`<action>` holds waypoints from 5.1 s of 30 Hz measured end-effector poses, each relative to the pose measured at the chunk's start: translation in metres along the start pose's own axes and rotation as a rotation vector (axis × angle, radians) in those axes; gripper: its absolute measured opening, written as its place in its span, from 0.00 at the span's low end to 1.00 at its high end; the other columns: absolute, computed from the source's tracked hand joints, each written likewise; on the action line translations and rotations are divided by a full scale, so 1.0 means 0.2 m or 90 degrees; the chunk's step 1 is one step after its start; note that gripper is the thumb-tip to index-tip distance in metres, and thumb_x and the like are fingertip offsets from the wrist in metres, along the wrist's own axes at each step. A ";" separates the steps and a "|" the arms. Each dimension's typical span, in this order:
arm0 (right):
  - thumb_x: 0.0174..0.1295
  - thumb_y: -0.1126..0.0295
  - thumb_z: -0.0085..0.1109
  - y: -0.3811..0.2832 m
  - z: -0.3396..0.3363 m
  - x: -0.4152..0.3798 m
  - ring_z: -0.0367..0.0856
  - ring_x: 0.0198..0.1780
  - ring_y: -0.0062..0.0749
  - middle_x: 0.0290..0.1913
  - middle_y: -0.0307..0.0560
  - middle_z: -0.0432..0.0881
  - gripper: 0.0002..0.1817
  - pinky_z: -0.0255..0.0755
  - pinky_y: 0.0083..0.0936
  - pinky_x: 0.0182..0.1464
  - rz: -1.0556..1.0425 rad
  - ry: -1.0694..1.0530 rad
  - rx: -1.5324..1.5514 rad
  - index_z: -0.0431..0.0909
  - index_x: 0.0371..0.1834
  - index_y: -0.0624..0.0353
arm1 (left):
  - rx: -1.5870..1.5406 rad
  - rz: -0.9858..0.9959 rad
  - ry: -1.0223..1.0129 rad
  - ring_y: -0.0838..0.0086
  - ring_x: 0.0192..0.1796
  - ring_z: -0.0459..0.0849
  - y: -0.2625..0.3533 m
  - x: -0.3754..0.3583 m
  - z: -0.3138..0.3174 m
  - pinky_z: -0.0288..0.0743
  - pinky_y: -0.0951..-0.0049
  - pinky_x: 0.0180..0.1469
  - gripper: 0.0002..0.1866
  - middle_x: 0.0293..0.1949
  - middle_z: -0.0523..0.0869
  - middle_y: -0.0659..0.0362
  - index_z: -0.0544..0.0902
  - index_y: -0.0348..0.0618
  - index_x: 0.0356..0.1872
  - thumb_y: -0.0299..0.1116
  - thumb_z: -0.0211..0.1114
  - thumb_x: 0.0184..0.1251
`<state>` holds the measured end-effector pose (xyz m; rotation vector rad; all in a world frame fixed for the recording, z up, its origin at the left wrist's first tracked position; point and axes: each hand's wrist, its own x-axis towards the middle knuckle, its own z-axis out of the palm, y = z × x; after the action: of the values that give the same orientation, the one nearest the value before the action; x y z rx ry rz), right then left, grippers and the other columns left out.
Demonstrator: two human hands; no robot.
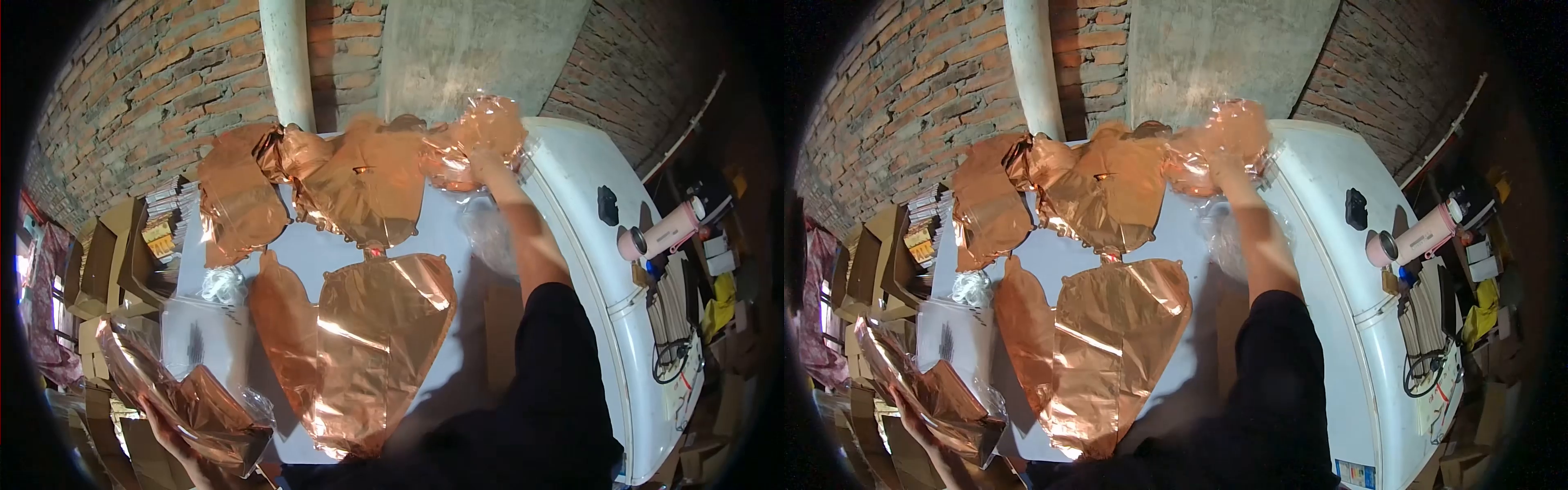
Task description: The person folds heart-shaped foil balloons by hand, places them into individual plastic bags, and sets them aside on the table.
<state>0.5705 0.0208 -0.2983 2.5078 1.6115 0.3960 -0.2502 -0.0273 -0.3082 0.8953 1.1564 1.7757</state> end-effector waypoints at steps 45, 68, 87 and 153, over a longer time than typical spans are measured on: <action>0.71 0.70 0.50 0.11 -0.94 -1.05 0.80 0.57 0.36 0.56 0.43 0.79 0.19 0.76 0.38 0.59 -0.084 0.342 1.462 0.69 0.64 0.56 | -0.095 -0.471 -0.934 0.62 0.52 0.83 -0.26 -0.69 2.48 0.81 0.62 0.54 0.45 0.52 0.79 0.47 0.66 0.35 0.63 0.72 0.50 0.65; 0.60 0.71 0.67 -1.26 -1.01 -1.72 0.73 0.58 0.30 0.63 0.52 0.70 0.23 0.71 0.29 0.60 -0.164 0.289 0.954 0.75 0.58 0.68 | -0.345 -0.644 -0.651 0.61 0.50 0.85 -0.04 -0.34 0.39 0.80 0.60 0.54 0.26 0.48 0.85 0.50 0.79 0.35 0.53 0.34 0.52 0.52; 0.66 0.72 0.58 -1.91 -1.15 -1.99 0.75 0.53 0.25 0.51 0.48 0.78 0.21 0.71 0.23 0.52 -0.190 -0.356 1.359 0.68 0.61 0.64 | 0.049 -0.352 -0.370 0.81 0.44 0.79 0.23 -0.35 -0.39 0.74 0.79 0.47 0.17 0.43 0.82 0.62 0.75 0.38 0.54 0.41 0.58 0.75; 0.59 0.72 0.64 -2.36 -1.09 -2.08 0.78 0.53 0.32 0.42 0.38 0.83 0.09 0.58 0.44 0.64 -0.602 -0.018 0.660 0.76 0.42 0.54 | -0.009 -0.349 -0.586 0.67 0.50 0.83 0.30 -0.34 -0.75 0.75 0.68 0.55 0.48 0.46 0.84 0.51 0.75 0.32 0.60 0.74 0.50 0.62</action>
<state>-0.0682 -0.1649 -0.2702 1.6878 3.2187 -0.7521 -0.3674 -0.1571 -0.3090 1.0794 0.6664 0.7613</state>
